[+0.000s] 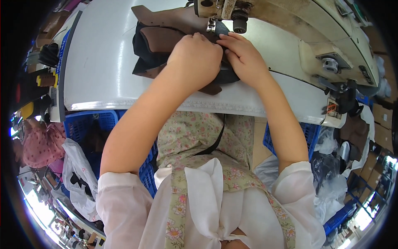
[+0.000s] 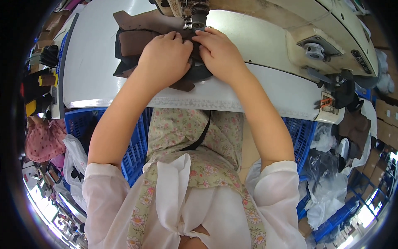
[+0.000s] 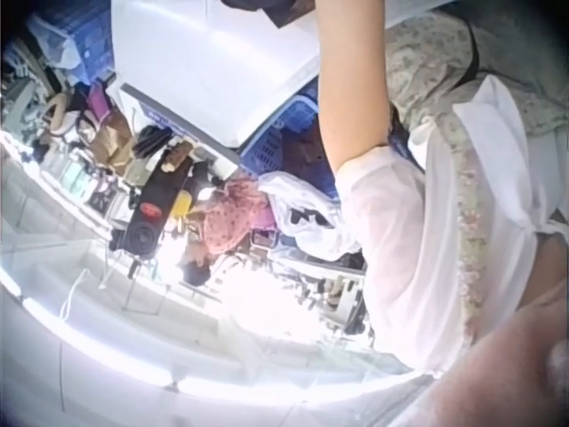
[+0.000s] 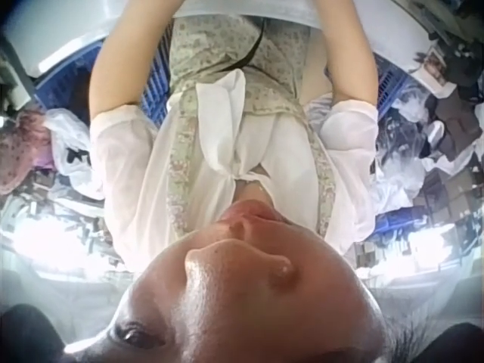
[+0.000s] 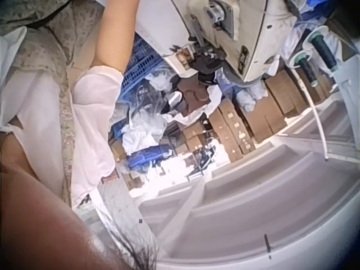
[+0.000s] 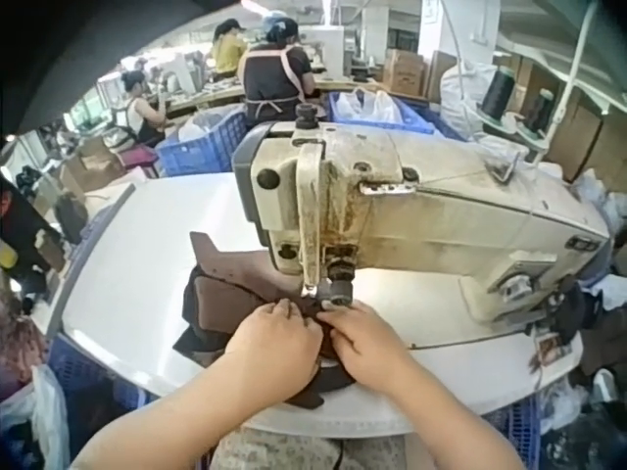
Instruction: Sewing together pieces of a leather shoe upper using an industrial sewing machine.
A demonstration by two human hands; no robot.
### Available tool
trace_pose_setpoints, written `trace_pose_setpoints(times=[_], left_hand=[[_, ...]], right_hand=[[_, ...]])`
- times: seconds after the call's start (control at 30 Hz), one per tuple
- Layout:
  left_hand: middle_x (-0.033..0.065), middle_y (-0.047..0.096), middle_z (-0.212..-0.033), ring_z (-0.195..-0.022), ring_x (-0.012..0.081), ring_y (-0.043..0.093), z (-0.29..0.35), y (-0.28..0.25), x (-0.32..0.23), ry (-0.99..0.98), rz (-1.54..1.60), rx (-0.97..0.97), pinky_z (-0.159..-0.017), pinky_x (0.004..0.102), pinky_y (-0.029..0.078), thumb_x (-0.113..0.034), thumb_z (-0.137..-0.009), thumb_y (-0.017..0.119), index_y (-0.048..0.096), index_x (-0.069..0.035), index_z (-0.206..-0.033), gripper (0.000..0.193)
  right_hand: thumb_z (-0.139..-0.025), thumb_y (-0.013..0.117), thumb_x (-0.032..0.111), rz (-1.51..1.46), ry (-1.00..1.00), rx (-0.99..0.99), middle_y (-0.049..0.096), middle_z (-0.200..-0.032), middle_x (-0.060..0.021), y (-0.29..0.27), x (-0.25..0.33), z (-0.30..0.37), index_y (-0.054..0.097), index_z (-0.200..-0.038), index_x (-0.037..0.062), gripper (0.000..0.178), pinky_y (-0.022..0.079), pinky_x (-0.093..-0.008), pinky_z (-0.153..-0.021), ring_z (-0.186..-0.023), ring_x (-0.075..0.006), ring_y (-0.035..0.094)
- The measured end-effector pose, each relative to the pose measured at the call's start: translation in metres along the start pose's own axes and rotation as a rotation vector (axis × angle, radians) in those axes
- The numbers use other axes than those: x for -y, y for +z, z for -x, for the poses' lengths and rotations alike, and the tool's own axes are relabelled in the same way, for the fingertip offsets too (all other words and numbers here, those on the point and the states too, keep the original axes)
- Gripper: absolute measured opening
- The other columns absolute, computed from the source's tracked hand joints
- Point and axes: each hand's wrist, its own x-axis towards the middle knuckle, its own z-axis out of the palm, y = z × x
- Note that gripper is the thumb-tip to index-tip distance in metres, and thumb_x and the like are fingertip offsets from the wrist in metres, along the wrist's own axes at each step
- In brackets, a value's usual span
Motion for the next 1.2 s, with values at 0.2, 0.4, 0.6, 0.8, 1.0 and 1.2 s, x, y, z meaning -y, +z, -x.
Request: trace_pose_setpoints(times=[0.2,0.4,0.6,0.8,1.0,1.2], left_hand=[[0.0166,0.068,-0.1,-0.101,0.0292,0.065,0.002,-0.006,0.015,0.079,0.061,-0.023,-0.089,0.0389,0.053,-0.021,-0.075,0.068,0.066,0.0,-0.098,0.031],[0.0186,0.068,-0.105,-0.109,0.0298,0.062,-0.004,-0.015,0.019,0.054,0.07,0.133,-0.092,0.0372,0.052,-0.02,-0.077,0.064,0.067,0.001,-0.1,0.031],[0.0163,0.066,-0.109,-0.114,0.0288,0.06,-0.003,-0.014,0.033,0.066,0.096,0.1,-0.097,0.0383,0.049,-0.019,-0.078,0.063,0.068,-0.002,-0.107,0.034],[0.0167,0.061,-0.127,-0.125,0.0298,0.054,-0.003,-0.02,0.031,0.043,0.022,0.152,-0.104,0.0401,0.044,-0.015,-0.078,0.064,0.067,-0.015,-0.121,0.043],[0.0179,0.059,-0.132,-0.127,0.0303,0.052,-0.006,-0.02,0.033,0.056,0.037,0.169,-0.105,0.0411,0.043,-0.012,-0.078,0.062,0.067,-0.025,-0.123,0.047],[0.0195,0.06,-0.13,-0.125,0.031,0.054,-0.007,-0.021,0.036,0.056,0.086,0.172,-0.103,0.0412,0.044,-0.011,-0.078,0.062,0.07,-0.027,-0.117,0.043]], right_hand=[[-0.089,0.051,0.009,-0.012,0.055,-0.071,0.062,-0.127,-0.0126,0.009,0.01,0.002,0.068,-0.111,0.0046,0.028,0.04,-0.0412,-0.108,-0.127,-0.0323,0.049],[-0.088,0.053,0.007,-0.015,0.088,-0.182,0.063,-0.124,-0.0136,0.021,0.017,0.005,0.068,-0.108,0.0026,0.025,0.041,-0.0412,-0.106,-0.125,-0.0324,0.051],[-0.087,0.055,0.007,0.064,0.074,-0.26,0.064,-0.117,-0.0138,0.028,0.028,-0.001,0.067,-0.103,0.0009,0.021,0.046,-0.0417,-0.098,-0.116,-0.0329,0.056],[-0.087,0.059,0.011,-0.058,0.169,-0.19,0.064,-0.118,-0.0131,0.018,0.032,0.005,0.067,-0.105,0.001,0.022,0.049,-0.0393,-0.094,-0.111,-0.0308,0.06],[-0.086,0.058,0.011,-0.016,-0.027,-0.072,0.062,-0.125,-0.0119,0.005,0.011,0.013,0.065,-0.113,0.0012,0.029,0.045,-0.0393,-0.101,-0.12,-0.0296,0.055],[-0.075,0.058,0.007,0.067,-0.077,0.049,0.057,-0.133,-0.0138,-0.008,0.02,0.019,0.063,-0.119,0.0005,0.045,0.043,-0.0412,-0.104,-0.125,-0.0317,0.052]])
